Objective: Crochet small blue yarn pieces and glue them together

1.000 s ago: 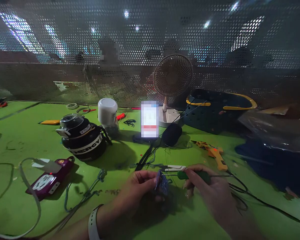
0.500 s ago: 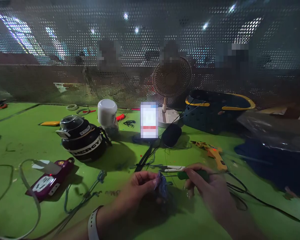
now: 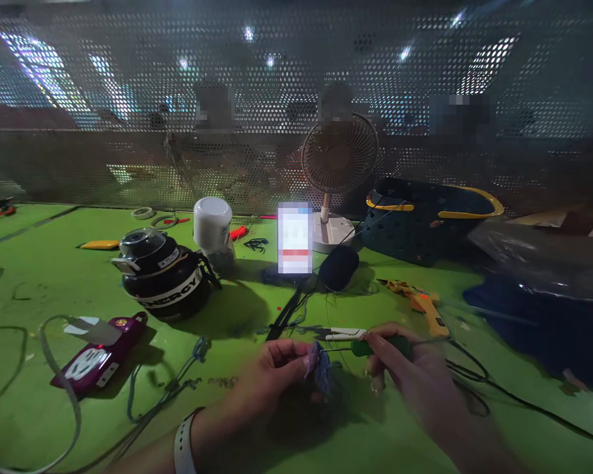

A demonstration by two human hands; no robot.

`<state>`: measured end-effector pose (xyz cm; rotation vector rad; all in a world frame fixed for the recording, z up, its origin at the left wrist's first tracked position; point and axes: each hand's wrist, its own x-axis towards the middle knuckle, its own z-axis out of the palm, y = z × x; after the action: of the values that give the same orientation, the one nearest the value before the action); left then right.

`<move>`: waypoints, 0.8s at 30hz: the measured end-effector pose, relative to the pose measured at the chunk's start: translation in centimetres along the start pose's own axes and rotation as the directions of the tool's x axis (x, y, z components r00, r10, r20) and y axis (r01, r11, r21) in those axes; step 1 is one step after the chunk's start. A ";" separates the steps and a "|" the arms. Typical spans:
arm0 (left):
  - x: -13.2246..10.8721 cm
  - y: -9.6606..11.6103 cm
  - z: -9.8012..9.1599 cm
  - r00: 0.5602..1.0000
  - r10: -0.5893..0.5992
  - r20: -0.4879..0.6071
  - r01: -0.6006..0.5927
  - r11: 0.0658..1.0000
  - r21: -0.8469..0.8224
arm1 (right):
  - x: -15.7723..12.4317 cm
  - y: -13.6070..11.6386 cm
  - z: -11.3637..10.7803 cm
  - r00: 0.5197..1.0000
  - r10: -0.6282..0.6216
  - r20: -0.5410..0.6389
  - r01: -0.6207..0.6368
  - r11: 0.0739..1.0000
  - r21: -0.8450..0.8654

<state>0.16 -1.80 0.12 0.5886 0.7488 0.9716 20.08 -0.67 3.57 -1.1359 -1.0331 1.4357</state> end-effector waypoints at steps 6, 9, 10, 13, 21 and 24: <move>0.0 0.0 0.0 0.998 -0.016 0.060 0.017 1.000 -0.008 | 0.3 0.5 0.2 1.000 0.026 0.005 -0.026 0.998 0.060; -0.1 0.2 0.1 0.997 -0.012 0.074 0.013 1.000 -0.010 | 0.4 0.6 0.3 0.999 0.035 0.011 -0.035 0.995 0.097; -0.2 0.3 0.2 0.996 -0.011 0.084 0.014 0.999 -0.029 | 0.5 0.7 0.3 0.999 0.047 0.005 -0.048 0.991 0.124; -0.5 0.9 0.6 0.991 -0.046 0.124 0.061 0.991 -0.118 | 0.6 1.0 0.6 0.990 0.142 -0.013 -0.135 0.963 0.235; -0.6 1.4 0.5 0.979 -0.072 0.191 0.104 0.981 -0.162 | 0.4 2.7 1.5 0.975 0.212 0.070 -0.223 0.893 0.392; -0.5 1.4 0.5 0.977 -0.073 0.202 0.104 0.984 -0.144 | 0.4 2.9 1.6 0.970 0.235 0.061 -0.238 0.876 0.420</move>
<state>-0.32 -1.66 1.57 0.5028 0.5150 0.8660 17.96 -0.75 1.02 -0.9547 -0.5518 1.7567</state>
